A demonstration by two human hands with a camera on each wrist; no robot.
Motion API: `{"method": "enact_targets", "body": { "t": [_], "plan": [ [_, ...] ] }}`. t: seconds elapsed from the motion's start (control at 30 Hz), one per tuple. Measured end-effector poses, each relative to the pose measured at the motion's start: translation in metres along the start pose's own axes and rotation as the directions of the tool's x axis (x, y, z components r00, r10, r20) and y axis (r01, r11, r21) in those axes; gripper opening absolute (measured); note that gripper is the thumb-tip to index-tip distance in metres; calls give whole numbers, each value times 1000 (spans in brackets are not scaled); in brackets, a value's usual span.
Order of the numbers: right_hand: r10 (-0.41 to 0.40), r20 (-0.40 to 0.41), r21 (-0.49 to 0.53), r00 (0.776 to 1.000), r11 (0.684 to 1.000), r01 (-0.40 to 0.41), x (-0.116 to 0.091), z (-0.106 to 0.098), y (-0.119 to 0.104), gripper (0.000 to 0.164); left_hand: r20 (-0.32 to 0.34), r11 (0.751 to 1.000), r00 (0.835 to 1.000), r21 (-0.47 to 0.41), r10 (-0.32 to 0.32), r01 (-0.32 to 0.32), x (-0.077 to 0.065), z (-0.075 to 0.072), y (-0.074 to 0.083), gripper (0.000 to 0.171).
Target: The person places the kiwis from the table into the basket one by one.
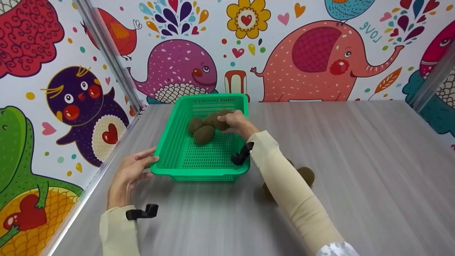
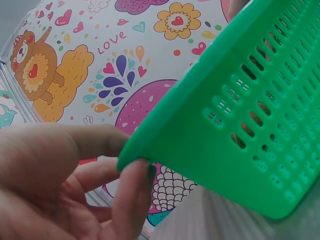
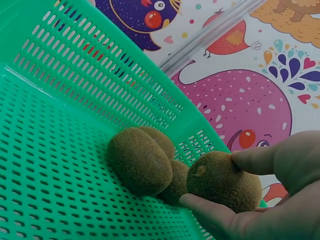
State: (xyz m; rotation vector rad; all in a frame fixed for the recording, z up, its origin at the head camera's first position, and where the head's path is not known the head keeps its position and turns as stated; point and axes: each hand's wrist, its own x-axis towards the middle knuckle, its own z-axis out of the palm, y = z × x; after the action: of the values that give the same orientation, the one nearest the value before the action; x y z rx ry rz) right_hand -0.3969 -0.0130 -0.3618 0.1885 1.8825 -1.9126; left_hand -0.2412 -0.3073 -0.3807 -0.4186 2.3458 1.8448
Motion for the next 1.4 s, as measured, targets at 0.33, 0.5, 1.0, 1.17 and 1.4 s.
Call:
{"method": "enact_targets", "body": {
  "t": [0.33, 0.5, 1.0, 1.17, 1.4],
  "plan": [
    [3, 12, 4, 1000, 1000, -3, 0, 1, 4, 71, -6, 999, 1000, 33, 14, -14, 0, 0, -1, 57],
    [10, 23, -32, 1000, 999, -9, -4, -1, 2, 60, 0, 1000, 1000, 21, 11, -11, 1, 0, 0, 58],
    [-57, 55, 33, 997, 998, 55, -20, -11, -4, 62, 8, 1000, 1000, 8, -2, 1, 2, 0, -1, 59],
    [-103, 63, 10, 993, 995, 102, -29, -20, -6, 56, 3, 1000, 1000, 16, 6, -6, 3, -1, -2, 59],
    [-141, 78, -22, 987, 989, 143, -45, -33, -9, 53, 16, 1000, 1000, 2, 10, -10, 3, -1, -3, 61]
  ]
}}
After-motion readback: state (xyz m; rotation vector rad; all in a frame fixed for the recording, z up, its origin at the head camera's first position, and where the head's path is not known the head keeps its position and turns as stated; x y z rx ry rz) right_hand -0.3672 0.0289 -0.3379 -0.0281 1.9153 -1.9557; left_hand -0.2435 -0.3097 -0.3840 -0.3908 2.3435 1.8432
